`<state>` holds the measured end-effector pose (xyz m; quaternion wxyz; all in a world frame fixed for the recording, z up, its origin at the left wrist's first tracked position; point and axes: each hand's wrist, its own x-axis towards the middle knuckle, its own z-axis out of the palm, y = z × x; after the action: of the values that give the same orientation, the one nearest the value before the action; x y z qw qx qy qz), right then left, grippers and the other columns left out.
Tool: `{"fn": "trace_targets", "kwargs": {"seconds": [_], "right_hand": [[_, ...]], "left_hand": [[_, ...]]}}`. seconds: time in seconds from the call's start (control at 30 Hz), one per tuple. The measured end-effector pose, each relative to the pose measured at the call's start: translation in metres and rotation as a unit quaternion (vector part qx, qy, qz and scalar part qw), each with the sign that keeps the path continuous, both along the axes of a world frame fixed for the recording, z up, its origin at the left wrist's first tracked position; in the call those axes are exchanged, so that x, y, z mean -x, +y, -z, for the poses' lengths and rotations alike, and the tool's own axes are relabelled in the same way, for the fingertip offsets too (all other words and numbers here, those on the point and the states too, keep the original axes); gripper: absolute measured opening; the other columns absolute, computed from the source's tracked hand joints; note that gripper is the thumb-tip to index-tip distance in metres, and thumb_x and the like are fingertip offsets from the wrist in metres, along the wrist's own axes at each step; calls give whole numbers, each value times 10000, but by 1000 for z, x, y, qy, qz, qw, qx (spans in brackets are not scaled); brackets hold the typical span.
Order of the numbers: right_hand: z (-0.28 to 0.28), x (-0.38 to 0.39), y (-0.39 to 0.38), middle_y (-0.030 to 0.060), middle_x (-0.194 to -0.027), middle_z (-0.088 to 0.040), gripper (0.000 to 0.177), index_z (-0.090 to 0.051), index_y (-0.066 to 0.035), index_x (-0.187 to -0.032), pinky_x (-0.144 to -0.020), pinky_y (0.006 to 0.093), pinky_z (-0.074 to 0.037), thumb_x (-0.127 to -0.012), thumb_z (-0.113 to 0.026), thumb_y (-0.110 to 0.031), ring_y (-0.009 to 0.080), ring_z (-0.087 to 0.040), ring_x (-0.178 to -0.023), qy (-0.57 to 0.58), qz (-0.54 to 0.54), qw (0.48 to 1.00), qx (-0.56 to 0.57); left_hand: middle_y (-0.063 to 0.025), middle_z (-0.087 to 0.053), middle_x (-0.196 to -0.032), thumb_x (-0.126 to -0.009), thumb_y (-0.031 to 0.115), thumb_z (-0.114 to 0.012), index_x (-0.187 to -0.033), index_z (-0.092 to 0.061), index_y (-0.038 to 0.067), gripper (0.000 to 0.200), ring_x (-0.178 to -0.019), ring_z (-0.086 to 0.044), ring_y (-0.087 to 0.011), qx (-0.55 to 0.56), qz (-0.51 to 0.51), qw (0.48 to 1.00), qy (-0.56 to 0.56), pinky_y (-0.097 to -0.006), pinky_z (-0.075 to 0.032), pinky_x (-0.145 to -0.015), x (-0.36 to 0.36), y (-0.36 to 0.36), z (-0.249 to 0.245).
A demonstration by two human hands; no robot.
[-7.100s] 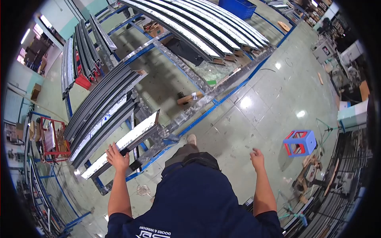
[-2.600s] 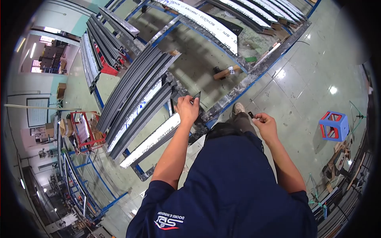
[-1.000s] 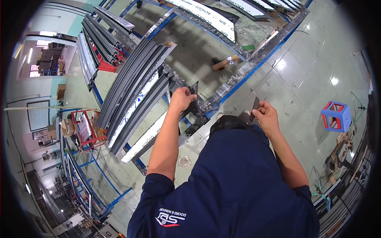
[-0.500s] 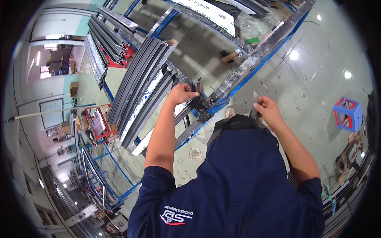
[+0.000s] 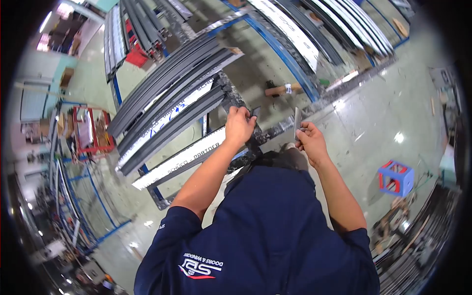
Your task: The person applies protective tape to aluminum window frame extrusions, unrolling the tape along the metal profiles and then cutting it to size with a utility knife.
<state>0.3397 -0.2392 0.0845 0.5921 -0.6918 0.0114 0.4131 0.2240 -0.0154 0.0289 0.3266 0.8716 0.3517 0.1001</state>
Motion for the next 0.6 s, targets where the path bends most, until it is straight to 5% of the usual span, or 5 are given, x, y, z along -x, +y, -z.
{"fn": "trace_targets", "kwargs": {"seconds": [0.17,0.27,0.33,0.43,0.6], "right_hand": [[16,-78,60,1,-797,-592,216,-618,-38,-1148,-531,218,-401,-943,-614,-103,63,-530,-636,-99,-143,985,5],[26,-117,117,19,-895,-665,246,-656,-15,-1167,-606,243,-460,-941,-630,-109,73,-566,-715,-144,-279,949,27],[45,-131,158,44,-987,-716,248,-677,13,-1130,-716,282,-514,-921,-670,-120,114,-630,-808,-268,-446,850,-81],[63,-129,226,69,-1004,-741,235,-705,10,-1073,-808,304,-524,-883,-717,-127,150,-667,-877,-211,-626,750,-34],[49,-80,282,78,-886,-733,188,-742,-43,-996,-769,323,-526,-828,-755,-126,177,-673,-827,-246,-793,549,-91]], "left_hand": [[-92,-603,-959,-787,237,-784,-843,-671,108,180,-931,-574,-301,-189,-58,980,-29,-444,-423,-860,4,-20,-10],[-59,-612,-879,-780,241,-783,-820,-676,126,163,-894,-576,-280,-151,-126,980,1,-428,-381,-812,-1,-35,-4],[-46,-619,-841,-802,249,-755,-821,-675,126,149,-877,-574,-267,-138,-177,974,14,-425,-379,-787,-6,-48,0],[-41,-645,-802,-831,268,-741,-822,-673,129,155,-809,-583,-263,-144,-251,957,21,-413,-377,-771,-16,-61,4],[-29,-630,-773,-833,272,-742,-810,-664,133,161,-796,-580,-243,-166,-314,933,67,-398,-374,-757,-28,-80,1]]}}
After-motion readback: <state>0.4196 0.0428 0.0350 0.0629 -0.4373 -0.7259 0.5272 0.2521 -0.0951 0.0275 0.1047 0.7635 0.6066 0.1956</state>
